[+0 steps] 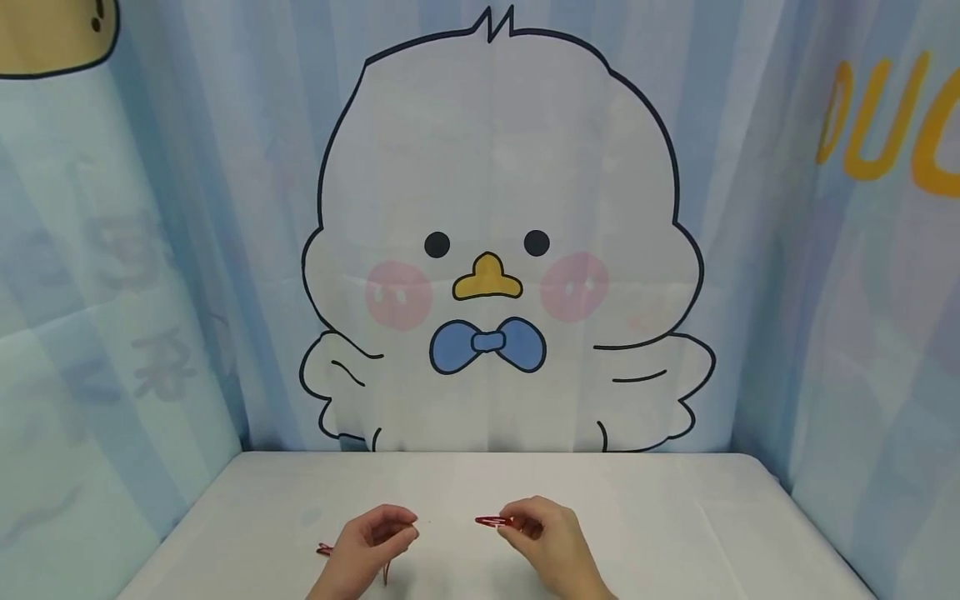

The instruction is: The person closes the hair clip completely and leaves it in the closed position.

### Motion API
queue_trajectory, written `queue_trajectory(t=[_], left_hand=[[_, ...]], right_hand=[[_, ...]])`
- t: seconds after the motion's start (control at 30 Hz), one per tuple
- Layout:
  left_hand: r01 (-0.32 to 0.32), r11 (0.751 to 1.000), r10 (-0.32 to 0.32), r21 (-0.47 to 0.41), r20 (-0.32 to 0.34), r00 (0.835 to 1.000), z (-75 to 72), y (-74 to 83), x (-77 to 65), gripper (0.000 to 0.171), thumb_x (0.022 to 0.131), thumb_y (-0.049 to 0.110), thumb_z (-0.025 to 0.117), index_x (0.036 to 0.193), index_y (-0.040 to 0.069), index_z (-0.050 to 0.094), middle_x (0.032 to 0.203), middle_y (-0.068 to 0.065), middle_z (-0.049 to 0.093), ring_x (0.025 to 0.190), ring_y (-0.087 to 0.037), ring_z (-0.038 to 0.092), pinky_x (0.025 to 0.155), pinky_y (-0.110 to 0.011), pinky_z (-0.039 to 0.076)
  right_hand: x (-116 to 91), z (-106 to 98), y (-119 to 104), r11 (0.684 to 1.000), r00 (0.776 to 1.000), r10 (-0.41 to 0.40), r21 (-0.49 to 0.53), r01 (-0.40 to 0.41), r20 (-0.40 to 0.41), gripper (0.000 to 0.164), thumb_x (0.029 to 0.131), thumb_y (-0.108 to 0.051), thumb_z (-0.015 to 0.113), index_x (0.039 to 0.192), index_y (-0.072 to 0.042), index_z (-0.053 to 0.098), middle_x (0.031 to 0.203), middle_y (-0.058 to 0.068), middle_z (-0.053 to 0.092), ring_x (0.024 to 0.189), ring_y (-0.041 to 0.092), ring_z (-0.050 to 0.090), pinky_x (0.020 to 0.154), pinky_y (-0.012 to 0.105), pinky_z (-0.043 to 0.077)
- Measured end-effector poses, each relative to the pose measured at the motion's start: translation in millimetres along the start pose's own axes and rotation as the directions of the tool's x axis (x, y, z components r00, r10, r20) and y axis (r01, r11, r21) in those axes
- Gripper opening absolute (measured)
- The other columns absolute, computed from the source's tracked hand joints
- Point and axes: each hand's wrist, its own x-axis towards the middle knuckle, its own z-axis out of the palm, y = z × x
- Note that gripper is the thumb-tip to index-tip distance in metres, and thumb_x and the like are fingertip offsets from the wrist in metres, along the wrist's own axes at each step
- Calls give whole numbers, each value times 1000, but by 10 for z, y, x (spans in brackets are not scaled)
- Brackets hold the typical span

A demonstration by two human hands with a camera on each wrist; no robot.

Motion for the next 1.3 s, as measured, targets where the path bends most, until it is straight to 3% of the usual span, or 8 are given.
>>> queue_trajectory(t=[0.3, 0.57, 0.77, 1.07, 1.3], left_hand=[[4, 999, -3, 36, -31, 1000, -187, -44, -10, 32, 94, 19, 73, 115, -4, 66, 94, -2, 68, 85, -19, 63, 72, -36, 51], [17, 995, -8, 100, -87, 996, -448, -115, -2, 30, 95, 19, 72, 114, -3, 67, 94, -2, 69, 85, -20, 62, 74, -36, 50], [40, 988, -22, 149, -124, 992, -650, -150, -4, 30, 96, 19, 70, 116, -3, 66, 93, -4, 68, 81, -23, 60, 67, -37, 50], [39, 980, -13, 194, -131, 991, -880, -258, 12, 27, 97, 14, 68, 115, -5, 65, 98, -7, 69, 87, -25, 65, 73, -38, 57], [80, 950, -32, 301, -162, 986, -1014, -285, -1, 23, 95, 14, 70, 111, -1, 69, 100, -5, 69, 89, -22, 64, 78, -40, 53]], right_hand=[[36, -117, 83, 986, 987, 156, -57, -154, 42, 16, 81, -8, 84, 93, -13, 75, 77, -9, 61, 67, 6, 54, 62, 24, 50], [50, -222, 198, 982, 988, 150, -121, -146, 24, 16, 80, -7, 84, 91, -16, 75, 74, -11, 59, 65, 5, 53, 60, 24, 48], [49, -306, 281, 971, 981, 191, -152, -184, 30, 16, 79, -10, 86, 89, -17, 75, 73, -11, 59, 64, 4, 52, 59, 24, 46], [33, -355, 383, 917, 933, 355, -215, -335, 64, 14, 79, -12, 85, 87, -15, 75, 72, -6, 56, 66, 11, 50, 59, 25, 43], [26, -385, 484, 881, 903, 425, -254, -400, 53, 14, 79, -9, 84, 86, -16, 74, 71, -4, 56, 66, 15, 50, 58, 26, 42]])
